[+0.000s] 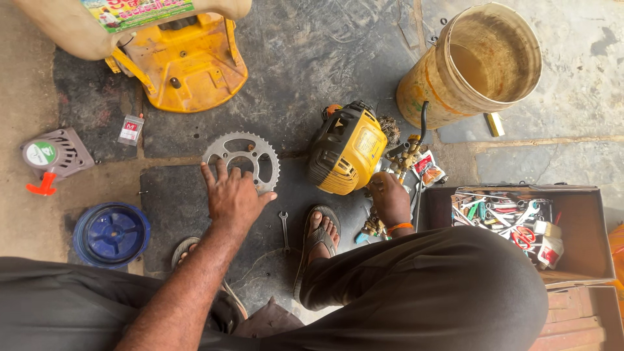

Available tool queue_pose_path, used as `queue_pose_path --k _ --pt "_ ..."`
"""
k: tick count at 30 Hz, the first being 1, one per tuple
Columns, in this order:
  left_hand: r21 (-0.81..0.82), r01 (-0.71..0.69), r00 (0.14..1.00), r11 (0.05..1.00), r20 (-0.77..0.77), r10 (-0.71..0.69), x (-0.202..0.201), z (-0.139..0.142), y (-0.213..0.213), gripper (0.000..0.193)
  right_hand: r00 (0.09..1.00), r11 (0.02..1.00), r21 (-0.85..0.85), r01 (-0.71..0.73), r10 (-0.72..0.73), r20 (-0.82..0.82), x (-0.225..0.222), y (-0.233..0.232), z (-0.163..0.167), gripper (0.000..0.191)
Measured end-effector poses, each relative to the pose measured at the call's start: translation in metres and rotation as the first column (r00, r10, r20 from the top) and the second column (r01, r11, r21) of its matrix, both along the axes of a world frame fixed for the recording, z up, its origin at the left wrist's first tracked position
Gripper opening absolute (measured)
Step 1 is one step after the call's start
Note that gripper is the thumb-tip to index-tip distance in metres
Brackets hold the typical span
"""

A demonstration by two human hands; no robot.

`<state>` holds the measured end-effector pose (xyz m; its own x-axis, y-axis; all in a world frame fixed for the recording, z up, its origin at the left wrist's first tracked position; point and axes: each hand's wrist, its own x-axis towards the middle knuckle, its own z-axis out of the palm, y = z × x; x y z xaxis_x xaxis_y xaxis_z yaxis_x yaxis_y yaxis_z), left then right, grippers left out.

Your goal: The person uses a wrench to loosen and remove bolts from a small yellow engine mounted on a sprayer frame. They detach the engine, set it aside, and then reattach it, tightening the bolts back in place.

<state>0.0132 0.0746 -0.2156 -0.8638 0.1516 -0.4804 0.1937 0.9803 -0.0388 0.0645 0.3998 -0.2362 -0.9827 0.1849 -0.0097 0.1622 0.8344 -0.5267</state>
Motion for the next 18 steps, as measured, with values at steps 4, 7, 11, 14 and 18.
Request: queue_pose_path --k 4,7,11,14,18 --pt "0.091 -0.079 0.997 0.993 0.028 0.076 -0.004 -0.004 -0.005 0.084 0.956 0.927 -0.302 0.222 -0.145 0.256 0.007 0.033 -0.006 0.026" --pt "0.145 -0.111 0.994 0.983 0.019 0.109 -0.004 -0.005 -0.011 0.089 0.826 0.379 -0.743 0.552 -0.372 0.424 0.011 0.061 0.001 0.037" --pt "0.179 -0.211 0.978 0.961 0.041 0.207 -0.007 0.0 -0.024 0.083 0.729 0.304 -0.68 0.668 -0.08 0.68 0.002 0.102 0.044 0.06" --pt "0.158 -0.219 0.976 0.963 0.028 0.217 -0.015 0.009 -0.043 0.083 0.833 0.634 -0.641 0.433 -0.01 0.553 -0.013 0.126 0.094 0.067" --pt "0.193 -0.311 0.937 0.93 -0.099 0.334 -0.026 0.017 -0.079 0.082 0.836 0.74 -0.513 0.434 -0.119 0.536 -0.04 0.125 0.128 0.066"
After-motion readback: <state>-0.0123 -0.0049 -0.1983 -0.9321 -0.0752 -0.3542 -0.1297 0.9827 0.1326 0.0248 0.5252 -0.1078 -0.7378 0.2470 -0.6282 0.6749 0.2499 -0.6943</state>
